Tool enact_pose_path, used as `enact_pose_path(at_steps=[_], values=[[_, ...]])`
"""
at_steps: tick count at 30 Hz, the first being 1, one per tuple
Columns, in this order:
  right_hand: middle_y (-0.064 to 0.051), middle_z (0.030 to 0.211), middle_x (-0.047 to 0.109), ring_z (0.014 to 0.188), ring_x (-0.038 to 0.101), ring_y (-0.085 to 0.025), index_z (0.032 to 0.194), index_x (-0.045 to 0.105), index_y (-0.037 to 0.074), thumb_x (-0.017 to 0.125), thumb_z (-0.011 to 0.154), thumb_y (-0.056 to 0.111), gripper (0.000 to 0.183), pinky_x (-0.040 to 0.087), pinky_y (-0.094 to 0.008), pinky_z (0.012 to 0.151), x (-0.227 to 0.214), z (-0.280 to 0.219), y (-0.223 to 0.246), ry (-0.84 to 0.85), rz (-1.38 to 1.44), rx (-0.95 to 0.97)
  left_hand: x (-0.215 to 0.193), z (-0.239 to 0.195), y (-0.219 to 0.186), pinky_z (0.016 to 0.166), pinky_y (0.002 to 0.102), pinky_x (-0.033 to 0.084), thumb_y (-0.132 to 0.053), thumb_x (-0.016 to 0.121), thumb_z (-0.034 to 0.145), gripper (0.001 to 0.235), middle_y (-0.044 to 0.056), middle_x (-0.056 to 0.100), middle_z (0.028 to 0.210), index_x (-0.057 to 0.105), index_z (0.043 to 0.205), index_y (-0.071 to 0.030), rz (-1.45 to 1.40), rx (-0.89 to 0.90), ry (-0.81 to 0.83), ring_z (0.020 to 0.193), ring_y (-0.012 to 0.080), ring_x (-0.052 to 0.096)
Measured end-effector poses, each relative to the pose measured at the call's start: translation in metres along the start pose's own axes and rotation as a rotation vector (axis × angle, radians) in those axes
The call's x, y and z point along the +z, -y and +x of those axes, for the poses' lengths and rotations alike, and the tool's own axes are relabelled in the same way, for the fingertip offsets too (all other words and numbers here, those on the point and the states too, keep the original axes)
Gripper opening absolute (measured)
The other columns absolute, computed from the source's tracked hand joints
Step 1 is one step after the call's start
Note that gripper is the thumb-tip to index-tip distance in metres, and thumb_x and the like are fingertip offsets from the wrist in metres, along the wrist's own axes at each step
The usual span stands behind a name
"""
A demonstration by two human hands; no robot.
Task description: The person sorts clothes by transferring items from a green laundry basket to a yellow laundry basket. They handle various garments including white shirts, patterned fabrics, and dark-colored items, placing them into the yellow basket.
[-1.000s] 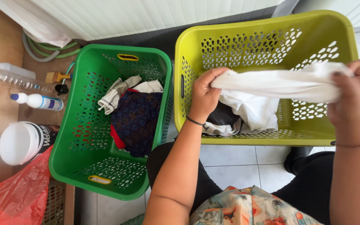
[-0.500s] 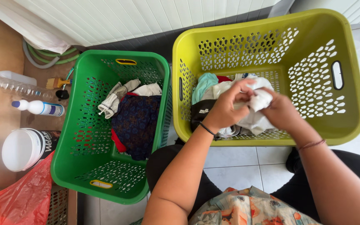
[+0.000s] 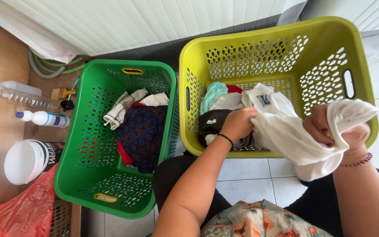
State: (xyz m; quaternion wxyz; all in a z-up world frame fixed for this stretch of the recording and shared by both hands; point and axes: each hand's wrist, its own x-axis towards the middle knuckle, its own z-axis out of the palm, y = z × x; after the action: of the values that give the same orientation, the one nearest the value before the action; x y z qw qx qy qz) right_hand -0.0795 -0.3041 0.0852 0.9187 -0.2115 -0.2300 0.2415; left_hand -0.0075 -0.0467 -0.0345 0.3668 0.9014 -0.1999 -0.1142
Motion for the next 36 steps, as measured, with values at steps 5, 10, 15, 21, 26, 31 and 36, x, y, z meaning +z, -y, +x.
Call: enact_pose_path(at_steps=[5, 10, 15, 21, 26, 31, 36], values=[[-0.006, 0.091, 0.063, 0.078, 0.060, -0.017, 0.107, 0.059, 0.000, 0.060, 0.093, 0.008, 0.016, 0.053, -0.029, 0.076, 0.007, 0.006, 0.022, -0.638, -0.559, -0.269, -0.025, 0.019, 0.005, 0.095, 0.031, 0.055, -0.007, 0.061, 0.100, 0.022, 0.006, 0.075, 0.112, 0.070, 0.121, -0.008, -0.775, 0.063, -0.374, 0.105, 0.0179, 0.070], [-0.009, 0.121, 0.063, 0.109, 0.063, -0.021, 0.131, 0.054, 0.000, 0.064, 0.093, 0.001, 0.039, 0.053, -0.037, 0.095, 0.002, 0.025, 0.018, -0.918, -1.374, -0.324, -0.080, -0.003, -0.011, 0.099, 0.029, 0.051, -0.005, 0.061, 0.106, 0.021, 0.003, 0.072, 0.118, 0.066, 0.126, 0.001, -1.321, 0.338, -0.381, 0.110, 0.0128, 0.064], [-0.027, 0.142, 0.054, 0.123, 0.057, -0.039, 0.147, 0.047, -0.008, 0.070, 0.082, -0.003, 0.069, 0.049, -0.047, 0.094, -0.034, 0.025, -0.006, -0.782, -1.797, -0.159, -0.129, -0.026, -0.021, 0.106, 0.029, 0.053, -0.001, 0.060, 0.097, 0.035, 0.011, 0.073, 0.123, 0.064, 0.130, -0.008, -0.747, 0.271, -0.473, 0.118, 0.0198, 0.069], [-0.013, 0.141, 0.063, 0.126, 0.064, -0.030, 0.141, 0.061, 0.015, 0.077, 0.087, 0.024, 0.057, 0.053, -0.039, 0.106, -0.067, 0.025, -0.053, -0.290, -2.094, 0.051, -0.116, -0.029, -0.038, 0.111, 0.071, 0.031, -0.027, 0.076, 0.079, 0.087, 0.022, 0.034, 0.163, 0.034, 0.155, -0.037, 0.154, 0.080, -0.260, 0.151, 0.0391, 0.037], [-0.005, 0.143, 0.067, 0.098, 0.070, -0.026, 0.142, 0.064, 0.023, 0.070, 0.086, 0.042, 0.060, 0.058, -0.039, 0.089, -0.098, 0.024, -0.088, -0.131, -2.105, 0.607, -0.118, -0.034, -0.041, 0.116, 0.077, 0.027, -0.049, 0.071, 0.085, 0.081, 0.016, 0.035, 0.167, 0.030, 0.155, -0.041, 0.188, 0.094, -0.386, 0.156, 0.0388, 0.033], [-0.005, 0.135, 0.068, 0.112, 0.072, -0.028, 0.139, 0.064, 0.025, 0.069, 0.084, 0.042, 0.057, 0.057, -0.040, 0.097, -0.171, -0.005, -0.103, -0.076, -2.112, 0.792, -0.183, -0.061, -0.022, 0.117, 0.073, 0.023, -0.049, 0.071, 0.092, 0.065, 0.017, 0.041, 0.163, 0.046, 0.151, -0.034, 0.085, 0.013, -0.406, 0.150, 0.0330, 0.042], [-0.013, 0.124, 0.072, 0.108, 0.073, -0.027, 0.139, 0.064, 0.019, 0.074, 0.083, 0.030, 0.058, 0.058, -0.041, 0.100, -0.189, -0.019, -0.109, -0.097, -2.010, 0.553, -0.253, -0.129, 0.137, 0.114, 0.033, 0.048, -0.007, 0.063, 0.100, 0.042, 0.008, 0.063, 0.147, 0.060, 0.142, -0.005, -0.697, 0.086, -0.841, 0.131, 0.0198, 0.062]])
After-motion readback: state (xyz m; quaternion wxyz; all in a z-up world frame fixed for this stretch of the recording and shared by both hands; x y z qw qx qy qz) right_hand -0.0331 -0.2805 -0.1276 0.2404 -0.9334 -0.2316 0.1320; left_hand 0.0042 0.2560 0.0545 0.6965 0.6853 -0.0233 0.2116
